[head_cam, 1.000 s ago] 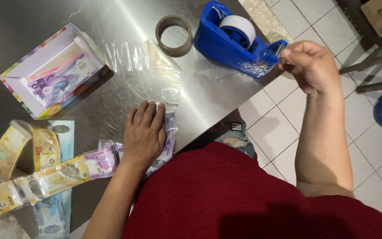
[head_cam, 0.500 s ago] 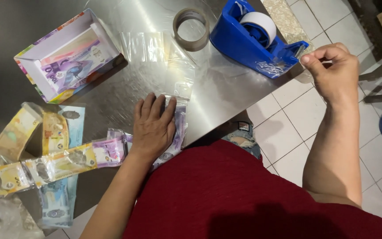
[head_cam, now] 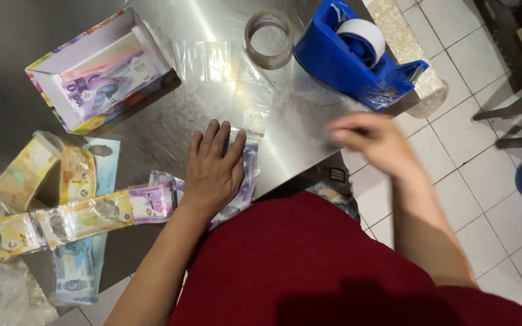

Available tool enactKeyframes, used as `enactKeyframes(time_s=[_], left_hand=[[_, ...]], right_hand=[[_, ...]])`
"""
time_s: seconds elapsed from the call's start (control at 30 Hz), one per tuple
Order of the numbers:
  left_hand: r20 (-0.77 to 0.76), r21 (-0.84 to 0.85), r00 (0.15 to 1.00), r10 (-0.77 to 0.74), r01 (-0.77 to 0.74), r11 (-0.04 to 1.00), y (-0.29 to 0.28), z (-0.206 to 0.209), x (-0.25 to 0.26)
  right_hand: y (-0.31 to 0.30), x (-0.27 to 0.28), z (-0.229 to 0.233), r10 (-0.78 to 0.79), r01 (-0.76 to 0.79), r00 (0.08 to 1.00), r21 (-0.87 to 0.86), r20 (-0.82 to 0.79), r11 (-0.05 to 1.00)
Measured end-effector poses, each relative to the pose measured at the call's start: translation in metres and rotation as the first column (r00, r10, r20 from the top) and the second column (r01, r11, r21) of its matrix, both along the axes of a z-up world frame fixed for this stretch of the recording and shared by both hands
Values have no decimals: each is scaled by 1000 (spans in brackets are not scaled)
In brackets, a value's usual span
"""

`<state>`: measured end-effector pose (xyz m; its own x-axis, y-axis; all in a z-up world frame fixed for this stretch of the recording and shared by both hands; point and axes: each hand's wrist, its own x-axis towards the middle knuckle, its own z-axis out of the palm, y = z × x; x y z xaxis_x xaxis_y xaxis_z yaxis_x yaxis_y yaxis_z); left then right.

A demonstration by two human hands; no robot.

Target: Assembling a long strip of banknotes by taping them together end-to-end and placing them into a decorative gift box.

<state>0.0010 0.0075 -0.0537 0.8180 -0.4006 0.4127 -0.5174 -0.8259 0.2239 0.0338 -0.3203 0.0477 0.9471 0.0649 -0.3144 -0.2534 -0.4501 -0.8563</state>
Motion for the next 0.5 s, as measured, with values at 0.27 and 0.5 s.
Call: enactKeyframes(time_s=[0.27, 0.5], left_hand=[[-14, -3, 1000, 11, -11, 1000, -1, 3, -2], [-10, 12, 1000, 29, -29, 999, -2, 2, -1]], right_hand=[[113, 39, -58, 313, -314, 932, -24, 182, 949], [136, 55, -84, 338, -324, 928, -106, 158, 940]])
